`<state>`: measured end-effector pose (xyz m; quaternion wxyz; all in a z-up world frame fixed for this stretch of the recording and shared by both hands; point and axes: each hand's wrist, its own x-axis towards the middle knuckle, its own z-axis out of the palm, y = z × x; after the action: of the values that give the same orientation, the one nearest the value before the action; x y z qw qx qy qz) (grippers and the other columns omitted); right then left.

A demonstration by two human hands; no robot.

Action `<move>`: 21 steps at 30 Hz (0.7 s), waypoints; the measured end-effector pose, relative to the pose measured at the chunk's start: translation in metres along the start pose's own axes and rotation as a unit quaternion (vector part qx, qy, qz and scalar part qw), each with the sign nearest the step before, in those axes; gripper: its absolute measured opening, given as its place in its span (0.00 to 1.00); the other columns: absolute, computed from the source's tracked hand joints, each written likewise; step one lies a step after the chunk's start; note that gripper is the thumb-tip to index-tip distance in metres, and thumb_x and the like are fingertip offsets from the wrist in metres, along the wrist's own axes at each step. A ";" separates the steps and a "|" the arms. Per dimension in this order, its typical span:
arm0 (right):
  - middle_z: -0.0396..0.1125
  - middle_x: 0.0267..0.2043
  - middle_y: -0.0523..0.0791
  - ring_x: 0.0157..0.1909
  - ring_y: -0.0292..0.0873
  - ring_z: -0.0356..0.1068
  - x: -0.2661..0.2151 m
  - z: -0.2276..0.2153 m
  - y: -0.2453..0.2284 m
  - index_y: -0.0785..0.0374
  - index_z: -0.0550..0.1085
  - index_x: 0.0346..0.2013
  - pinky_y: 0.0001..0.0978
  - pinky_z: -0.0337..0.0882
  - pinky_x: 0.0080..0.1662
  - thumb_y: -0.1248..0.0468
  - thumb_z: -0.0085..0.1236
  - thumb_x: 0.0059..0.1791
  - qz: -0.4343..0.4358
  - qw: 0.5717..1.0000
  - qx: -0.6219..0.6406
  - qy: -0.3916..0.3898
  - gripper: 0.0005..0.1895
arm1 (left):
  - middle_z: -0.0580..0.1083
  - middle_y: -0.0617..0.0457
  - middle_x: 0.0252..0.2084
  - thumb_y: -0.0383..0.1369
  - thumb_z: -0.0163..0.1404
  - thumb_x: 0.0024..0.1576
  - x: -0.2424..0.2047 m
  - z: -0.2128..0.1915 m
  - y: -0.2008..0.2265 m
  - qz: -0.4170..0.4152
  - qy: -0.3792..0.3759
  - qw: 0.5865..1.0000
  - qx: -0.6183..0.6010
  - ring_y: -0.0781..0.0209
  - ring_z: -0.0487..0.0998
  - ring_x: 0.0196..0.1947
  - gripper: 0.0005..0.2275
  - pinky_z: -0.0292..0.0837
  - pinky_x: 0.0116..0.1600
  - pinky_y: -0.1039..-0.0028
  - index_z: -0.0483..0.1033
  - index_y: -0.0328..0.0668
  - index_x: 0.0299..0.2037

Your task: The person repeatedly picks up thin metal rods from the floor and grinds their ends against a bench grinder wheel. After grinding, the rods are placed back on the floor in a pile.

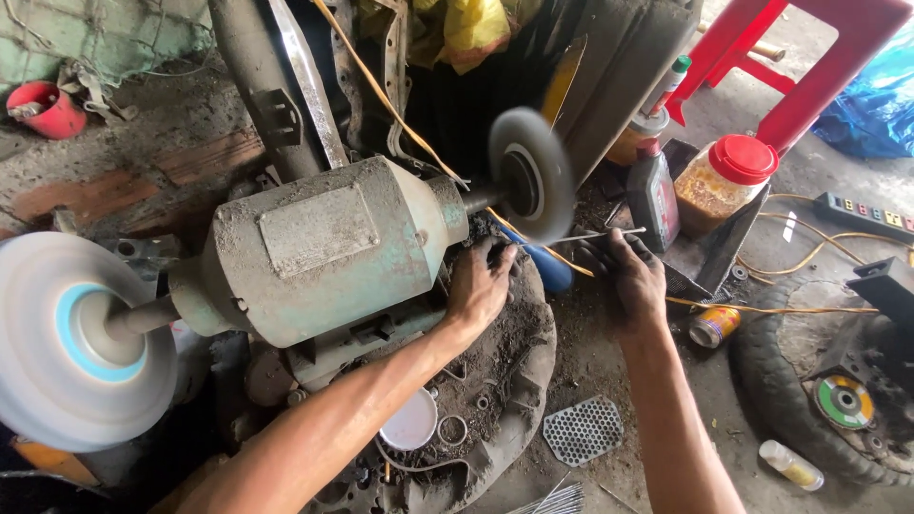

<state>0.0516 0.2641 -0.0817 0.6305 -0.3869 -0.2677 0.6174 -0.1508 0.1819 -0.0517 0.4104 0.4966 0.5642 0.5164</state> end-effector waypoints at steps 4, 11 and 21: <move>0.71 0.39 0.57 0.46 0.54 0.78 -0.012 0.018 0.000 0.71 0.71 0.45 0.51 0.79 0.55 0.64 0.62 0.54 0.003 1.000 -0.010 0.002 0.13 | 0.75 0.42 0.33 0.32 0.43 0.69 -0.005 -0.001 -0.003 -0.003 -0.003 0.999 -0.045 0.63 0.75 0.27 0.12 0.80 0.26 0.80 0.70 0.27 0.51; 0.72 0.36 0.54 0.42 0.51 0.77 -0.021 0.043 0.007 0.70 0.74 0.45 0.50 0.80 0.51 0.63 0.65 0.52 0.009 0.999 -0.046 -0.024 0.13 | 0.71 0.45 0.34 0.35 0.39 0.70 -0.025 -0.017 -0.013 -0.045 -0.004 0.990 -0.131 0.62 0.74 0.28 0.14 0.82 0.28 0.78 0.67 0.28 0.54; 0.71 0.33 0.53 0.38 0.46 0.75 -0.053 0.074 -0.012 0.74 0.75 0.43 0.43 0.80 0.48 0.65 0.65 0.50 0.026 0.997 -0.074 -0.024 0.14 | 0.72 0.47 0.30 0.33 0.41 0.69 -0.030 -0.021 -0.009 -0.093 0.016 0.995 -0.044 0.66 0.75 0.20 0.13 0.77 0.19 0.81 0.72 0.27 0.51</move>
<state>-0.0074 0.2248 -0.0233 0.5773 -0.4243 -0.3174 0.6213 -0.1680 0.1492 -0.0597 0.4691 0.4150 0.5911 0.5083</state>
